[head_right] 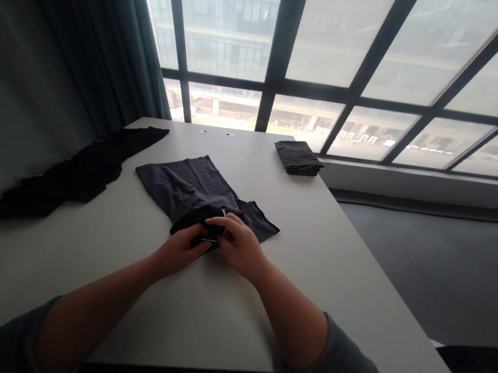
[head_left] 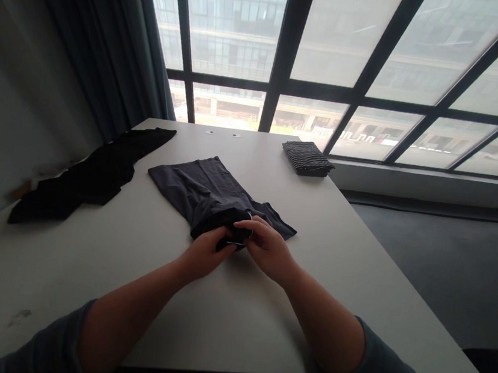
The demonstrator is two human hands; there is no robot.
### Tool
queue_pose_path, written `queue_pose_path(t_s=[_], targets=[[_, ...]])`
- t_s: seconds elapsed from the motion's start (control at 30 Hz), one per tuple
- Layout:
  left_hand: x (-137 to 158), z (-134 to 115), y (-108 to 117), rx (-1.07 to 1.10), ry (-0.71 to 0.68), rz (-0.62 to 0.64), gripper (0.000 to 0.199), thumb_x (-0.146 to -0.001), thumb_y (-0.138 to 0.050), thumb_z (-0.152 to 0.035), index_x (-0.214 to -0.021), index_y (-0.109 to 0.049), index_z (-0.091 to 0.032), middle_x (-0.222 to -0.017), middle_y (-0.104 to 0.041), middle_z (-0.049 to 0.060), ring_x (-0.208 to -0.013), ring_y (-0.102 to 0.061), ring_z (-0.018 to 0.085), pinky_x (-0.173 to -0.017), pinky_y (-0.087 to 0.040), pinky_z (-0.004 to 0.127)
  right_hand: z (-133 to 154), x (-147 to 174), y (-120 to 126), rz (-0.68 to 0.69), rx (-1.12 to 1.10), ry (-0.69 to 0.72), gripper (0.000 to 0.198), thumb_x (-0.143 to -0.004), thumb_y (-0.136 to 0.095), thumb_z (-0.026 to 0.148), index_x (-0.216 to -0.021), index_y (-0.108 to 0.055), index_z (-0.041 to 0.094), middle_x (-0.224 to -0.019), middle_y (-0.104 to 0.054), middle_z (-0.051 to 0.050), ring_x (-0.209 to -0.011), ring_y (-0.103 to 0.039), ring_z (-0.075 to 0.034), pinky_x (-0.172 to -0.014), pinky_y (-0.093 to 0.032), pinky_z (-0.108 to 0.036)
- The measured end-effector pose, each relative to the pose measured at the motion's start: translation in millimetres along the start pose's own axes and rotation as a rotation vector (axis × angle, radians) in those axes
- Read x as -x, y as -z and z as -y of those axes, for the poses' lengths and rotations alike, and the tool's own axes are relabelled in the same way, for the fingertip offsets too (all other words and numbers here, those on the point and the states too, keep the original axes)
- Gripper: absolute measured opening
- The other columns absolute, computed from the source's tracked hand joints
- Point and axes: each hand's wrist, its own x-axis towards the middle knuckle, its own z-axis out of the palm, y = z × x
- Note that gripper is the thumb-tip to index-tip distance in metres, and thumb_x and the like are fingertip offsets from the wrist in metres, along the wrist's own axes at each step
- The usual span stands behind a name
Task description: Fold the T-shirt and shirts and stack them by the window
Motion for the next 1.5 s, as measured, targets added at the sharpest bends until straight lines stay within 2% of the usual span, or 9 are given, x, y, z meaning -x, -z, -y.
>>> queue_pose_path(t_s=[0.2, 0.5, 0.67, 0.83, 0.9, 1.0, 1.1, 1.23, 1.5], targets=[[-0.7, -2.8, 8.1, -0.177, -0.128, -0.083, 0.007, -0.090, -0.069, -0.028, -0.096, -0.069, -0.025, -0.089, -0.072, 0.004, -0.081, -0.063, 0.023, -0.080, -0.045, 0.032, -12.1, -5.5, 13.3, -0.105, 0.550, 0.148, 0.023, -0.087, -0.061, 0.012, -0.103, -0.073, 0.023, -0.098, -0.061, -0.007, -0.093, -0.058, -0.022, -0.087, -0.050, -0.037], [-1.4, -5.5, 18.5, -0.529, -0.432, 0.229, 0.024, -0.103, -0.052, -0.024, -0.098, -0.075, -0.025, -0.095, -0.068, 0.006, -0.084, -0.060, 0.021, -0.088, -0.042, 0.035, -4.1, -3.8, 23.6, -0.044, 0.812, 0.301, 0.027, -0.091, -0.063, 0.012, -0.111, -0.075, 0.025, -0.112, -0.055, -0.010, -0.100, -0.054, -0.024, -0.094, -0.050, -0.039], [2.6, -8.0, 18.0, -0.612, -0.463, 0.285, 0.022, -0.103, -0.057, -0.033, -0.089, -0.070, -0.021, -0.101, -0.065, 0.007, -0.089, -0.060, 0.022, -0.086, -0.045, 0.036, -5.1, -5.4, 22.7, -0.102, 0.768, 0.256, 0.012, -0.084, -0.070, 0.010, -0.086, -0.064, 0.021, -0.087, -0.059, -0.004, -0.084, -0.055, -0.020, -0.080, -0.046, -0.031], [2.0, -1.8, 14.5, -0.600, -0.269, 0.016, 0.017, -0.098, -0.063, -0.030, -0.085, -0.057, -0.021, -0.080, -0.062, 0.002, -0.075, -0.060, 0.020, -0.073, -0.046, 0.033, -6.7, -3.6, 21.5, -0.070, 0.647, 0.162, 0.014, -0.084, -0.071, 0.016, -0.087, -0.058, 0.021, -0.069, -0.056, 0.003, -0.064, -0.050, -0.014, -0.066, -0.038, -0.026], [2.2, -0.9, 11.4, -0.575, -0.200, -0.021, 0.008, -0.095, -0.064, -0.027, -0.092, -0.059, -0.022, -0.080, -0.064, 0.001, -0.073, -0.062, 0.020, -0.070, -0.046, 0.031, -5.1, -2.5, 19.9, -0.061, 0.599, 0.172, 0.011, -0.085, -0.066, 0.016, -0.091, -0.059, 0.022, -0.072, -0.059, 0.003, -0.064, -0.053, -0.014, -0.065, -0.039, -0.025], [2.3, -6.1, 11.6, -0.528, -0.286, 0.160, 0.001, -0.096, -0.062, -0.022, -0.096, -0.063, -0.022, -0.092, -0.071, 0.002, -0.083, -0.068, 0.020, -0.077, -0.049, 0.031, -4.8, -2.4, 18.8, -0.118, 0.561, 0.170, 0.010, -0.085, -0.059, 0.015, -0.093, -0.061, 0.021, -0.078, -0.064, 0.001, -0.066, -0.058, -0.014, -0.065, -0.043, -0.025], [0.4, -14.4, 26.0, -0.554, -0.402, 0.261, 0.012, -0.100, -0.060, -0.026, -0.095, -0.069, -0.022, -0.108, -0.075, 0.005, -0.098, -0.069, 0.022, -0.090, -0.051, 0.035, -10.1, -4.6, 23.5, -0.284, 0.554, 0.099, 0.008, -0.085, -0.059, 0.019, -0.091, -0.063, 0.021, -0.077, -0.067, 0.000, -0.067, -0.063, -0.015, -0.068, -0.048, -0.026], [-4.6, -10.8, 53.8, -0.642, -0.320, 0.237, 0.026, -0.095, -0.068, -0.028, -0.120, -0.071, -0.024, -0.120, -0.076, 0.007, -0.114, -0.069, 0.026, -0.101, -0.049, 0.040, -22.3, -10.0, 36.6, -0.486, 0.509, 0.001, 0.011, -0.088, -0.062, 0.026, -0.097, -0.067, 0.021, -0.082, -0.071, -0.001, -0.074, -0.069, -0.019, -0.075, -0.054, -0.031], [-12.0, 9.5, 44.5, -0.779, -0.372, 0.265, 0.009, -0.096, -0.066, -0.022, -0.098, -0.075, -0.024, -0.099, -0.077, 0.004, -0.101, -0.068, 0.023, -0.094, -0.045, 0.039, 3.1, -3.2, 16.3, -0.350, 0.558, 0.255, 0.030, -0.093, -0.053, 0.015, -0.116, -0.070, 0.023, -0.127, -0.066, -0.013, -0.118, -0.066, -0.026, -0.104, -0.055, -0.044]])
